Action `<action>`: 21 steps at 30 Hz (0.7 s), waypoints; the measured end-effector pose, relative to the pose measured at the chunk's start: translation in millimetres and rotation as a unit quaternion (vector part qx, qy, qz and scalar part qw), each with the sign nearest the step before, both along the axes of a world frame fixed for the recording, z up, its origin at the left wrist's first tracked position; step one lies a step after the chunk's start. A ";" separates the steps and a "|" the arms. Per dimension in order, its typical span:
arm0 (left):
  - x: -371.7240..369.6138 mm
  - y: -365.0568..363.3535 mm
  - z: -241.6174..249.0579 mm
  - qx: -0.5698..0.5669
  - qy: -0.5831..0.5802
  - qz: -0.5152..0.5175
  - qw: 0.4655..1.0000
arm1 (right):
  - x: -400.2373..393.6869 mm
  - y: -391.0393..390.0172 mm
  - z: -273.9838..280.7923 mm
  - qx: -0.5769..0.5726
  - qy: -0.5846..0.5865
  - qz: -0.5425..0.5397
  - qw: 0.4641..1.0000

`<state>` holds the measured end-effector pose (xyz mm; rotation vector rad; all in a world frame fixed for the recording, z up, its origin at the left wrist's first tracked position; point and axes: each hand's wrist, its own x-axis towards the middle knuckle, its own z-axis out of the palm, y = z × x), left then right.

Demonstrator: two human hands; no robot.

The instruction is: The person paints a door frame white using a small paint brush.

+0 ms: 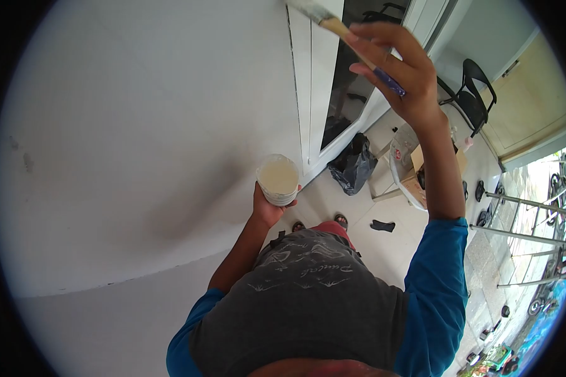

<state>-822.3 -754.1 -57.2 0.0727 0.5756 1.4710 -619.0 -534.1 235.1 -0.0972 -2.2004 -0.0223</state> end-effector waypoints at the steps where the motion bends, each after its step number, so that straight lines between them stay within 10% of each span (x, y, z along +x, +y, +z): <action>1: 2.0 0.8 -0.2 0.001 -0.004 0.002 1.000 | -5.7 7.2 0.5 0.067 0.028 0.005 0.997; 11: 31.9 2.9 2.1 -0.001 0.010 0.075 0.997 | -6.2 5.2 -183.8 -0.055 -0.217 0.072 0.972; 21: 76.7 -5.1 6.0 0.037 -0.021 0.151 0.988 | -14.2 23.9 -18.1 0.139 0.062 0.100 0.983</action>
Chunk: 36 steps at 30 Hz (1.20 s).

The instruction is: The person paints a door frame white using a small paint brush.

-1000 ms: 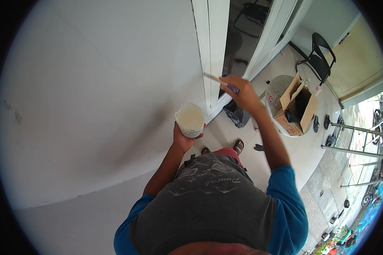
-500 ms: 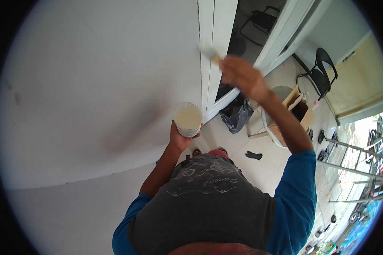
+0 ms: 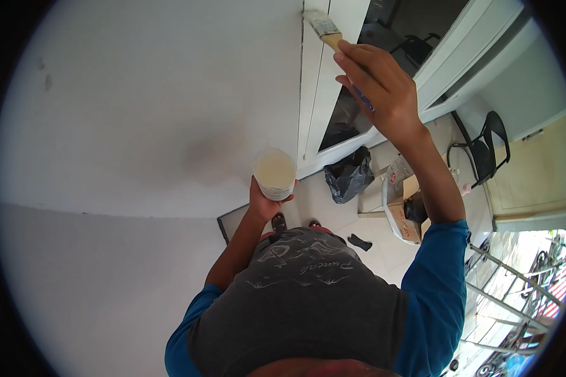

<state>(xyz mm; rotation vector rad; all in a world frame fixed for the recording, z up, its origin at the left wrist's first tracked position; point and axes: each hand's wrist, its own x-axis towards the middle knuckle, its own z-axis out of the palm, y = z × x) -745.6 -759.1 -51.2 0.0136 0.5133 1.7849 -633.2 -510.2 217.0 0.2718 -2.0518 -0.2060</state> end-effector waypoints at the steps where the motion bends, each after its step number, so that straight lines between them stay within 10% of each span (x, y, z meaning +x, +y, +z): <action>1: 4.7 -1.5 -1.5 0.007 -0.003 0.003 1.000 | 0.0 3.9 -7.7 0.008 0.004 -0.004 1.000; 11: 45.5 -7.5 -10.2 0.014 -0.036 0.058 0.998 | 8.2 9.9 -192.1 -0.160 -0.303 -0.030 0.939; 21: 63.6 0.0 -8.9 0.009 -0.015 0.067 0.998 | 7.8 24.4 19.1 -0.030 0.071 0.032 0.997; 29: 67.8 1.8 -12.8 0.042 -0.011 0.069 0.997 | 14.0 22.1 -180.4 -0.031 -0.193 0.033 0.980; 31: 66.8 0.3 -13.8 0.048 -0.013 0.070 0.996 | 14.4 19.7 -179.5 -0.117 -0.334 -0.001 0.935; 36: 68.0 0.2 -11.9 0.015 0.000 0.080 0.997 | 13.4 30.8 -18.4 -0.175 -0.172 0.008 0.969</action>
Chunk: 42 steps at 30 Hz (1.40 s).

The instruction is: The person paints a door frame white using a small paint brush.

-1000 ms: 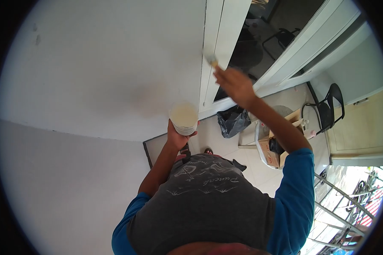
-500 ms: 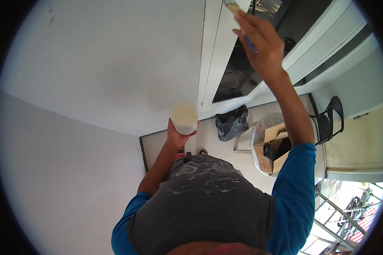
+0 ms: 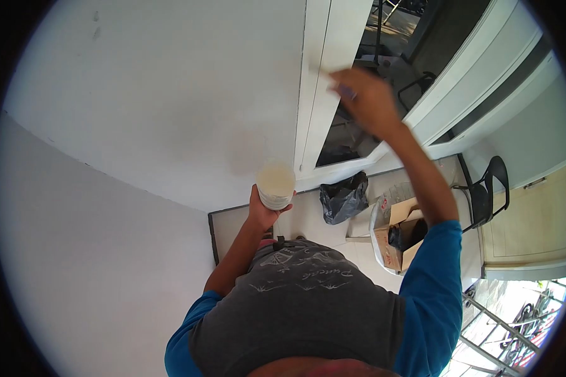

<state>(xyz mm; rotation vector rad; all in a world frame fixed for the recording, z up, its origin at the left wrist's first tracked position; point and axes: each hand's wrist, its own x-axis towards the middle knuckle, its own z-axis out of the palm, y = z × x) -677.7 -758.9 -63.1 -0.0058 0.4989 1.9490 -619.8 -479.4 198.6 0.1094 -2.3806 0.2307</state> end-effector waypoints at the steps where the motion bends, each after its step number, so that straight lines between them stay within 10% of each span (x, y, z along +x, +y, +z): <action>1: 0.2 0.9 0.7 -0.005 0.001 -0.001 1.000 | 3.5 1.6 35.0 0.028 0.070 0.002 0.997; 6: 3.6 9.0 2.4 -0.007 -0.001 -0.019 1.000 | 1.1 19.1 100.5 0.166 0.265 -0.005 0.950; 16: 0.3 5.9 5.4 -0.024 0.008 -0.019 0.999 | 8.8 -13.4 -128.2 0.055 -0.225 0.006 0.973; 28: 0.2 12.6 8.8 -0.004 0.003 -0.014 1.000 | -5.4 -15.5 145.4 0.099 0.267 0.039 0.958; 32: 1.2 11.8 8.6 -0.012 -0.004 -0.013 1.000 | -19.8 10.8 50.5 0.276 0.206 0.019 0.939; 38: 2.3 4.6 4.3 -0.017 0.000 -0.011 1.000 | -1.9 -19.1 -125.4 0.124 -0.064 0.017 0.990; 42: 2.6 -1.2 6.9 -0.016 0.002 0.002 1.000 | -13.6 -13.8 -135.0 0.068 -0.162 0.006 0.984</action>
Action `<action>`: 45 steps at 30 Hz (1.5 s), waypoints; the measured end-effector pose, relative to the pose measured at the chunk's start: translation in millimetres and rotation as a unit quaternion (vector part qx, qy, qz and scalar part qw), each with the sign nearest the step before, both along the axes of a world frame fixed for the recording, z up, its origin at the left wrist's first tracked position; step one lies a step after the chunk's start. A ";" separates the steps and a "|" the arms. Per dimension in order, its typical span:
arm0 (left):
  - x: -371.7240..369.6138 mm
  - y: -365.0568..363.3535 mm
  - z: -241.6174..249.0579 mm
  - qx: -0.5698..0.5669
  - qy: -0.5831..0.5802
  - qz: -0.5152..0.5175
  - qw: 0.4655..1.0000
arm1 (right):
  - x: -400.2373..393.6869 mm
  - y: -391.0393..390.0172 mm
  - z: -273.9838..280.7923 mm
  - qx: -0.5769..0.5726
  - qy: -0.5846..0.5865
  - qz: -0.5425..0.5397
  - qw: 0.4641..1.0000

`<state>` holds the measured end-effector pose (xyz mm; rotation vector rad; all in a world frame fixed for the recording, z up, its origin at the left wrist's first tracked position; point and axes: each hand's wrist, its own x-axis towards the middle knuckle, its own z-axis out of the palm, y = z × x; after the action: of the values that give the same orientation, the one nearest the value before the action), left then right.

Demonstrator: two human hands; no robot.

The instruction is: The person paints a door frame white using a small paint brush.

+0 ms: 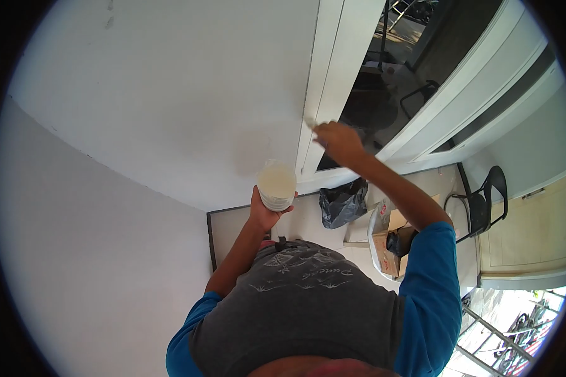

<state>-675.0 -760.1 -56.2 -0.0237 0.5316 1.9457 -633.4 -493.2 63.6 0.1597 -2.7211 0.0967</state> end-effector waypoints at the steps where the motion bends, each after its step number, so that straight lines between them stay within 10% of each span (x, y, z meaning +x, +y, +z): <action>1: 0.1 -1.4 -0.6 0.014 0.004 0.001 1.000 | -4.4 4.1 30.9 -0.018 0.043 -0.002 0.999; 9: 0.1 1.3 -2.7 0.013 -0.018 -0.008 1.000 | 3.6 3.4 185.6 0.108 0.410 0.060 0.904; 19: 7.5 3.7 -4.5 -0.015 -0.018 -0.035 0.999 | 20.0 -0.1 -47.6 -0.041 0.082 0.008 0.996; 28: 9.9 8.4 -4.2 -0.007 -0.020 -0.040 0.999 | 17.2 12.3 111.9 -0.005 0.267 0.018 0.963; 32: 10.3 9.3 -6.5 -0.009 -0.027 -0.043 0.999 | 13.1 9.6 87.1 0.028 0.364 0.031 0.930; 38: 9.7 4.8 -7.5 -0.012 -0.022 -0.042 0.999 | 19.3 -5.0 -47.5 -0.051 0.206 0.009 0.977; 41: 6.6 1.8 -6.8 -0.013 -0.022 -0.037 0.999 | 16.6 -0.9 -44.0 -0.104 0.017 -0.045 0.993; 45: 6.7 3.0 -5.1 -0.010 -0.016 -0.039 0.999 | 6.1 6.1 82.3 -0.045 0.188 0.005 0.981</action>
<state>-668.3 -757.1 -61.3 -0.0461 0.5239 1.8610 -627.3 -487.1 145.9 0.1477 -2.3337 0.1725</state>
